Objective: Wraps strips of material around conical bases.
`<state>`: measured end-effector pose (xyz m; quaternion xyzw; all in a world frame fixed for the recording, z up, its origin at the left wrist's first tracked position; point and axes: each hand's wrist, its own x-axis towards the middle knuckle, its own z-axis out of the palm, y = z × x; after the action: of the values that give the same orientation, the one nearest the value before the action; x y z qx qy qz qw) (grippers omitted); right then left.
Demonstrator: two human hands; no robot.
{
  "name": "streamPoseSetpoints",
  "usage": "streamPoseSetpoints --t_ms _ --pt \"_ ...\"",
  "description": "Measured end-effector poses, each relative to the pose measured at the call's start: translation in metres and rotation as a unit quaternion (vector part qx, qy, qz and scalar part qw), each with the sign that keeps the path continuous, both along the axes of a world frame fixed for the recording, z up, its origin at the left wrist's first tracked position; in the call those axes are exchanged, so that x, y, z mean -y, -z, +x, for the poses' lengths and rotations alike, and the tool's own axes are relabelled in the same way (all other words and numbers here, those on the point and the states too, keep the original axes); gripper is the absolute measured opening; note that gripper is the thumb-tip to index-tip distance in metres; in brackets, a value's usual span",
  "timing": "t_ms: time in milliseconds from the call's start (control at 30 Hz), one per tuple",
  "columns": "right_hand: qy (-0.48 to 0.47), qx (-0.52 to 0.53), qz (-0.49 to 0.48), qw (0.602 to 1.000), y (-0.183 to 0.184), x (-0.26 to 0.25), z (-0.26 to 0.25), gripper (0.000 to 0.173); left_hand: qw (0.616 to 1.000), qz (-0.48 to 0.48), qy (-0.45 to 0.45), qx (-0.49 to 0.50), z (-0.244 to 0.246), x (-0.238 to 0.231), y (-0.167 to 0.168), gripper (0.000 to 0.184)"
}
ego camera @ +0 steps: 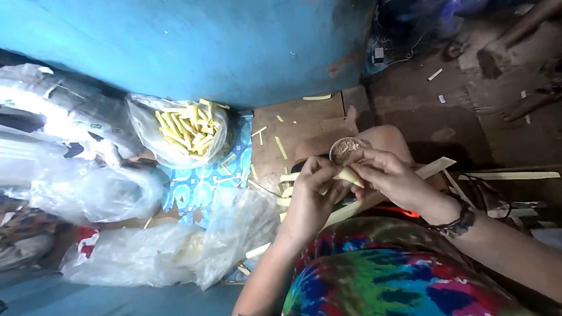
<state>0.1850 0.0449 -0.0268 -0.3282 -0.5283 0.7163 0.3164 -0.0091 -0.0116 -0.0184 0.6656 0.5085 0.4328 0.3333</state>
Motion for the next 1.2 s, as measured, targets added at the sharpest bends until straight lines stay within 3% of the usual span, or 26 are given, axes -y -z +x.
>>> streamPoseSetpoints --t_ms 100,200,233,267,333,367,400,433,467,500,533,567,633,667,733,767,800,833,900,933,1000,1033,1067,1100,1167,1200 --pt "0.013 0.049 0.097 0.994 0.007 0.006 0.002 0.023 1.000 -0.009 -0.010 -0.018 0.001 0.000 0.002 0.017" --pt "0.039 0.001 0.004 0.999 0.007 0.008 -0.001 0.025 1.000 0.017 0.015 0.001 0.000 0.002 0.005 0.015" --pt "0.045 0.031 0.053 0.997 0.008 0.009 -0.001 0.024 1.000 0.012 0.024 -0.004 -0.001 0.002 0.005 0.015" --pt "0.057 0.086 0.165 0.981 0.011 0.012 0.000 0.027 1.000 0.003 0.028 -0.010 -0.002 0.002 0.006 0.015" --pt "0.080 0.165 0.411 0.893 0.024 0.016 0.000 0.043 1.000 -0.012 0.027 -0.011 -0.007 0.002 0.010 0.016" --pt "0.083 0.164 0.439 0.879 0.028 0.018 0.001 0.039 0.999 -0.014 0.034 -0.005 -0.008 0.002 0.012 0.017" --pt "0.072 0.143 0.377 0.912 0.027 0.021 0.002 0.032 0.999 -0.016 0.048 0.004 -0.008 0.003 0.013 0.018" --pt "0.053 0.096 0.233 0.966 0.021 0.023 0.002 0.027 0.998 -0.015 0.067 0.016 -0.007 0.003 0.014 0.017" --pt "0.034 0.043 0.072 0.996 0.015 0.022 0.002 0.031 0.996 -0.014 0.084 0.028 -0.007 0.003 0.014 0.015" --pt "0.020 0.019 -0.027 0.999 0.013 0.020 0.003 0.034 0.995 -0.017 0.090 0.036 -0.007 0.003 0.015 0.013" --pt "0.020 0.033 -0.024 0.999 0.014 0.021 0.004 0.030 0.995 -0.024 0.086 0.040 -0.007 0.003 0.015 0.012" --pt "0.035 0.073 0.072 0.994 0.019 0.023 0.005 0.025 0.996 -0.032 0.075 0.045 -0.008 0.001 0.016 0.012" --pt "0.075 0.142 0.321 0.933 0.035 0.026 0.005 0.041 0.996 -0.054 0.057 0.053 -0.010 -0.001 0.018 0.010" --pt "0.080 0.140 0.335 0.928 0.037 0.026 0.005 0.039 0.995 -0.065 0.059 0.057 -0.010 -0.002 0.017 0.011" --pt "0.053 0.069 0.109 0.990 0.025 0.023 0.007 0.030 0.992 -0.077 0.077 0.069 -0.008 -0.004 0.015 0.011" --pt "0.040 0.038 0.002 0.998 0.019 0.021 0.008 0.034 0.991 -0.076 0.084 0.071 -0.009 -0.005 0.015 0.010" --pt "0.038 0.037 -0.011 0.999 0.019 0.020 0.009 0.033 0.991 -0.075 0.084 0.068 -0.009 -0.006 0.016 0.008" --pt "0.049 0.064 0.070 0.994 0.023 0.022 0.010 0.029 0.992 -0.077 0.079 0.065 -0.009 -0.008 0.016 0.007" --pt "0.080 0.140 0.298 0.941 0.036 0.027 0.011 0.039 0.991 -0.092 0.070 0.063 -0.010 -0.011 0.016 0.009" --pt "0.087 0.139 0.309 0.937 0.038 0.028 0.011 0.038 0.990 -0.100 0.074 0.066 -0.010 -0.011 0.016 0.012" --pt "0.073 0.050 0.088 0.992 0.029 0.028 0.013 0.028 0.988 -0.106 0.092 0.070 -0.008 -0.013 0.016 0.012" --pt "0.067 0.013 -0.012 0.998 0.025 0.027 0.013 0.032 0.987 -0.103 0.099 0.068 -0.007 -0.014 0.016 0.011" --pt "0.064 0.017 -0.010 0.998 0.025 0.027 0.014 0.031 0.988 -0.100 0.100 0.064 -0.007 -0.014 0.017 0.009" --pt "0.070 0.057 0.084 0.992 0.031 0.029 0.017 0.027 0.988 -0.098 0.099 0.060 -0.006 -0.016 0.018 0.008" --pt "0.099 0.151 0.323 0.929 0.045 0.031 0.020 0.039 0.988 -0.104 0.095 0.059 -0.006 -0.018 0.018 0.012" --pt "0.109 0.151 0.344 0.920 0.049 0.032 0.021 0.038 0.987 -0.111 0.099 0.060 -0.006 -0.019 0.018 0.014"
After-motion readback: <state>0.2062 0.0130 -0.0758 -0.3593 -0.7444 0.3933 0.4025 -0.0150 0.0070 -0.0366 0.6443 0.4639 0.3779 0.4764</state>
